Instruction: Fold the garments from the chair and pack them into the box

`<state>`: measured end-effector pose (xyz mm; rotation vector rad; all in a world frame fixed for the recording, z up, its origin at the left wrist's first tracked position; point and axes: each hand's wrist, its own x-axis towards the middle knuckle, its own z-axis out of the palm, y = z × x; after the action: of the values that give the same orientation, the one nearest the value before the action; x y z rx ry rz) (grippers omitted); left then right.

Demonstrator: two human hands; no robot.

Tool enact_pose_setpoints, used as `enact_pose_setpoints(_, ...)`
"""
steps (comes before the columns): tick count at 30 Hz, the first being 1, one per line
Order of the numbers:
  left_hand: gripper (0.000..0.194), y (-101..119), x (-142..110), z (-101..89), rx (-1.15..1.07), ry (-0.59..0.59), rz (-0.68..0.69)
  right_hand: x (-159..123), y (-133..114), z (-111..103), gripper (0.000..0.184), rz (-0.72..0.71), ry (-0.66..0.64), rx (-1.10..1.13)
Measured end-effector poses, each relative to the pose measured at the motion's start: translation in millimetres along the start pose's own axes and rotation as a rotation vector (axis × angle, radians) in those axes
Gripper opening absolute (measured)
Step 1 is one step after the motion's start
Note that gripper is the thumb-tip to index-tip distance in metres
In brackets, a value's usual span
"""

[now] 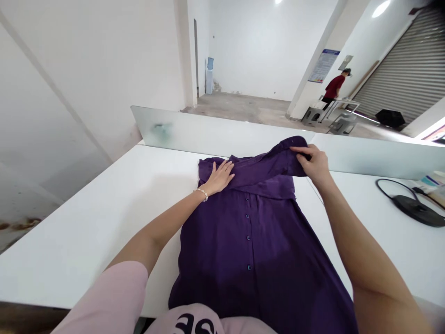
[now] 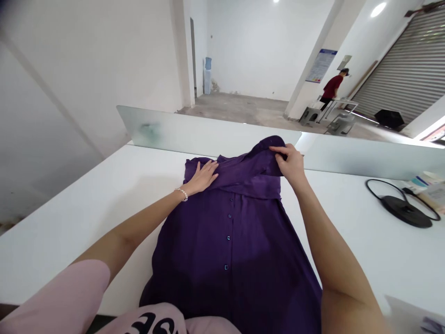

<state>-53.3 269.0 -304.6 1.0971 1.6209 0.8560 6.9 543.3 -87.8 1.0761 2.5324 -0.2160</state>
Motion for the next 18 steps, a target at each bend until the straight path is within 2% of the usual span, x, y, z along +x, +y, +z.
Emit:
enact_pose_setpoints(2, 0.057, -8.6, -0.2, 17.7, 0.028, -0.131, -0.061, -5.4, 26.3, 16.9, 0.042, 0.117, -0.080, -0.131)
enact_pose_setpoints(4, 0.058, -21.9, -0.3, 31.5, 0.049, -0.209, -0.141, -18.0, 49.0, 34.8, 0.044, 0.209, -0.185, -0.247)
enact_pose_setpoints(6, 0.059, -32.6, -0.9, 41.0, 0.059, -0.236, -0.190, -36.6, 65.7, 53.7, 0.046, 0.251, -0.266, -0.308)
enact_pose_setpoints(9, 0.059, -37.6, -3.4, 49.9, 0.061, -0.214, -0.212, -68.0, 78.5, 83.4, 0.045, 0.295, -0.332, -0.345)
enact_pose_setpoints(12, 0.059, -38.0, -4.9, 54.2, 0.044, -0.178, -0.212, -90.6, 81.3, 107.8, 0.045, 0.347, -0.386, -0.407)
enact_pose_setpoints(14, 0.057, -43.5, -2.8, 52.8, -0.003, -0.199, -0.204, -94.5, 82.3, 115.8, 0.044, 0.365, -0.410, -0.446)
enact_pose_setpoints(16, 0.050, -55.4, 2.6, 46.7, -0.077, -0.215, -0.169, -88.0, 85.9, 116.6, 0.041, 0.371, -0.433, -0.469)
enact_pose_setpoints(18, 0.041, -71.9, 10.3, 37.2, -0.126, -0.127, -0.135, -72.7, 92.8, 113.5, 0.039, 0.376, -0.453, -0.473)
